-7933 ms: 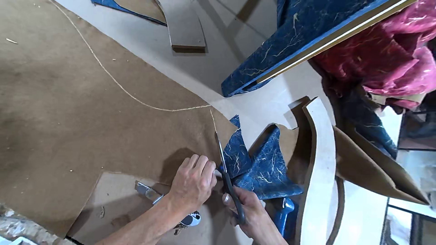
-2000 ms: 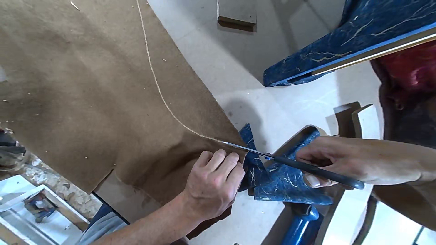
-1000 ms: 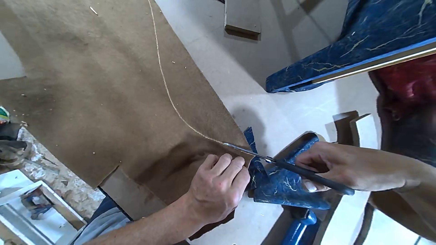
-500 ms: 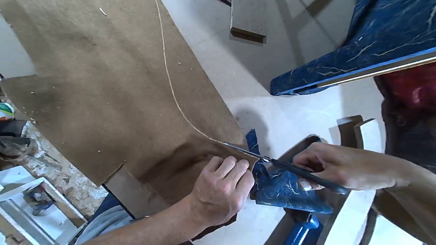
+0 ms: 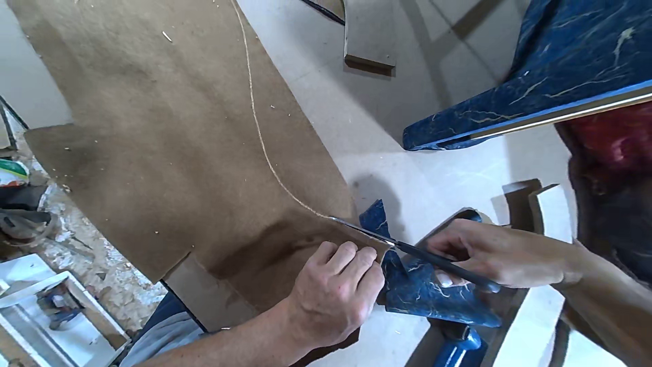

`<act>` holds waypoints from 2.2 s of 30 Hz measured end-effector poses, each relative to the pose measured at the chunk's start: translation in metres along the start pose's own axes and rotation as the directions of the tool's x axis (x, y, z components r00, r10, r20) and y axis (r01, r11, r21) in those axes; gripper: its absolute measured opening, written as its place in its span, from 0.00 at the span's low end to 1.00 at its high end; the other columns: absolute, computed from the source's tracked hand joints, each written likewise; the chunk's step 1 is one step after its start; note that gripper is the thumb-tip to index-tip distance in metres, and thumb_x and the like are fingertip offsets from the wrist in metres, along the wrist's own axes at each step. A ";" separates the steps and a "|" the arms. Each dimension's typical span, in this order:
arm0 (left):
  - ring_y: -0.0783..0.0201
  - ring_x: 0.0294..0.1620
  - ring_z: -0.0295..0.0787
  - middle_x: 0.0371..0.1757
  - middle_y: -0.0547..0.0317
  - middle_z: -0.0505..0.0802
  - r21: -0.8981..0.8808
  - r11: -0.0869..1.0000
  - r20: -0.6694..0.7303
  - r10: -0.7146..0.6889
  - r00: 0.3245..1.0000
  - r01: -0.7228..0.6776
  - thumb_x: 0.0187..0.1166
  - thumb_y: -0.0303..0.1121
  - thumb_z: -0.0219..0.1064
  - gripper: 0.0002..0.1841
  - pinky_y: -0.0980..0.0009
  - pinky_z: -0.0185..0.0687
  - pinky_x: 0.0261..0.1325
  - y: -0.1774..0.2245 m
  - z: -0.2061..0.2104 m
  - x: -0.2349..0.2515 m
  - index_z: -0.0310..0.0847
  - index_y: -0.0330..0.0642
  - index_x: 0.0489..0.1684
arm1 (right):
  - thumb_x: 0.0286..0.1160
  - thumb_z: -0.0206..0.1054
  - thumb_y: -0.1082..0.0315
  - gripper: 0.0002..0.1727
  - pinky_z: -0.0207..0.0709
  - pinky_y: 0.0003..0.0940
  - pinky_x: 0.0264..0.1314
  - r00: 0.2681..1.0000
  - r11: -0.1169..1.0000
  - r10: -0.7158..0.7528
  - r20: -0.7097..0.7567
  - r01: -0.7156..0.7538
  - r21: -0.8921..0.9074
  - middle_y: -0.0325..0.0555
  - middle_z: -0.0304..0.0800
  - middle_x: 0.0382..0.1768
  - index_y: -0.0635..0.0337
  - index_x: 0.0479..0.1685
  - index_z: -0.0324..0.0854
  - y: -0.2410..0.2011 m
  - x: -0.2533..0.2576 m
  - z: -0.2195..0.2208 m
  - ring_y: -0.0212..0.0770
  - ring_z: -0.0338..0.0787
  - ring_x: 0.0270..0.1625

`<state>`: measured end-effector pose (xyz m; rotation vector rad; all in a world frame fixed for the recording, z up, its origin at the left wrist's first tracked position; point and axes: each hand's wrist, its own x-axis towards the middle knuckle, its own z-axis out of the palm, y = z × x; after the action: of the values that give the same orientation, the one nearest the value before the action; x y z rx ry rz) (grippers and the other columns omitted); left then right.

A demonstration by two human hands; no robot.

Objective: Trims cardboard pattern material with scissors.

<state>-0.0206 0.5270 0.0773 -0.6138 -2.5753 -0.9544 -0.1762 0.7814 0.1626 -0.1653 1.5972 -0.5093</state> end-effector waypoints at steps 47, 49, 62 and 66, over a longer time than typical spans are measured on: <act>0.61 0.48 0.91 0.53 0.61 0.97 -0.065 0.997 -0.045 0.042 0.998 -0.045 0.82 0.32 0.59 0.09 0.67 0.82 0.46 0.003 -0.015 -0.014 0.89 0.48 0.41 | 0.63 0.78 0.39 0.21 0.77 0.23 0.20 0.985 0.955 -0.169 -0.029 0.171 0.243 0.29 0.81 0.18 0.46 0.27 0.82 -0.005 0.042 0.066 0.26 0.81 0.18; 0.61 0.48 0.91 0.54 0.60 0.96 -0.085 0.996 -0.046 0.037 0.998 -0.040 0.83 0.32 0.59 0.09 0.67 0.82 0.45 0.003 -0.017 -0.015 0.89 0.48 0.42 | 0.60 0.79 0.39 0.22 0.77 0.23 0.21 0.989 0.955 -0.140 -0.053 0.149 0.258 0.29 0.81 0.18 0.45 0.27 0.83 -0.005 0.043 0.072 0.26 0.81 0.18; 0.62 0.47 0.91 0.53 0.60 0.96 -0.153 0.987 -0.083 0.045 0.996 -0.057 0.83 0.34 0.61 0.09 0.68 0.82 0.45 0.005 -0.029 -0.013 0.89 0.48 0.41 | 0.64 0.74 0.52 0.08 0.78 0.23 0.20 0.964 0.922 -0.201 -0.175 0.246 0.298 0.27 0.85 0.20 0.42 0.26 0.86 -0.025 0.038 0.097 0.25 0.82 0.18; 0.61 0.47 0.90 0.54 0.60 0.96 -0.156 0.985 -0.082 0.064 0.995 -0.076 0.83 0.33 0.60 0.09 0.68 0.81 0.45 0.005 -0.032 -0.013 0.89 0.48 0.42 | 0.59 0.76 0.53 0.07 0.80 0.23 0.20 0.969 0.927 -0.170 -0.181 0.219 0.305 0.27 0.87 0.20 0.42 0.26 0.85 -0.031 0.037 0.098 0.25 0.84 0.18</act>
<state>-0.0023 0.5045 0.0975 -0.6910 -2.4101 -1.1447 -0.0909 0.7177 0.1408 -0.0375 1.6276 -0.9511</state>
